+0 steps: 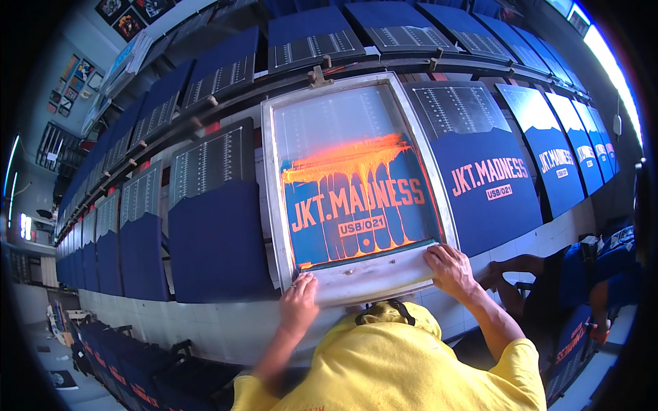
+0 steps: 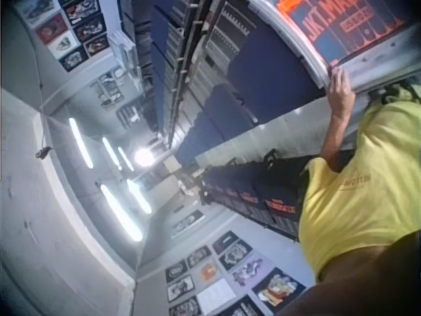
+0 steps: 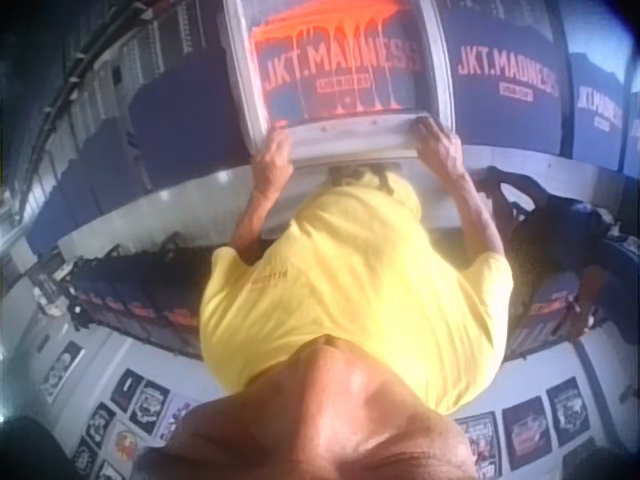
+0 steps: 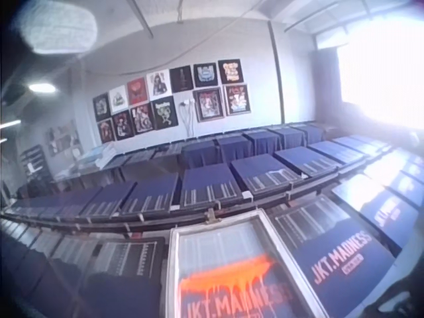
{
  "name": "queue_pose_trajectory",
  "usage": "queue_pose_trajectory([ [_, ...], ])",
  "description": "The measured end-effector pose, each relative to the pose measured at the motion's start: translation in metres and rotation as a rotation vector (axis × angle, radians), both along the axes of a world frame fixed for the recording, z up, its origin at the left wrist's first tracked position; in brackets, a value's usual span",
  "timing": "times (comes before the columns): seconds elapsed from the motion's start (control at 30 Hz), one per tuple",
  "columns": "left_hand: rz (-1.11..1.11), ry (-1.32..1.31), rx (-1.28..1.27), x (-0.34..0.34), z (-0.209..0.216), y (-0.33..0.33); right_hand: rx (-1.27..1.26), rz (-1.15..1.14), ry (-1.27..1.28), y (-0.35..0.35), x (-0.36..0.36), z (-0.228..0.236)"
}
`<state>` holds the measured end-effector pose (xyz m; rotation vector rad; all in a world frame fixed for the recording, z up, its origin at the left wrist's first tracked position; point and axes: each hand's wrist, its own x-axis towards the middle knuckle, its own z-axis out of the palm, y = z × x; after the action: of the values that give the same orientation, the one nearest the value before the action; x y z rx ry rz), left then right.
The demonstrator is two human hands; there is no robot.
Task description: The person spreads orange ink across a screen frame using a squeegee to print a design onto blue t-shirts. They repeatedly lift the frame, align it with the next t-shirt on the production line, and apply more ink.
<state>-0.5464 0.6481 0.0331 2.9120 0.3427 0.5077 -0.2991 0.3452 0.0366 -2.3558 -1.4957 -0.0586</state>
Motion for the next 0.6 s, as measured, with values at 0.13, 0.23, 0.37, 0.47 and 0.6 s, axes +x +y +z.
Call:
queue_pose_trajectory([
  [0.13,0.000,-0.052,0.012,0.005,-0.010,0.005,0.050,-0.025,-0.089,0.008,0.005,-0.016],
  [0.23,-0.005,-0.067,-0.007,0.028,-0.010,0.025,0.028,-0.028,-0.079,0.028,0.026,-0.007],
  [0.37,-0.014,-0.068,-0.007,0.068,-0.007,0.058,0.029,-0.036,-0.083,0.058,0.064,-0.006],
  [0.47,-0.027,-0.070,0.008,0.097,-0.004,0.083,0.060,-0.032,-0.111,0.081,0.091,-0.005],
  [0.6,-0.019,-0.050,-0.042,0.132,0.001,0.111,0.078,-0.020,-0.117,0.110,0.130,-0.010],
])
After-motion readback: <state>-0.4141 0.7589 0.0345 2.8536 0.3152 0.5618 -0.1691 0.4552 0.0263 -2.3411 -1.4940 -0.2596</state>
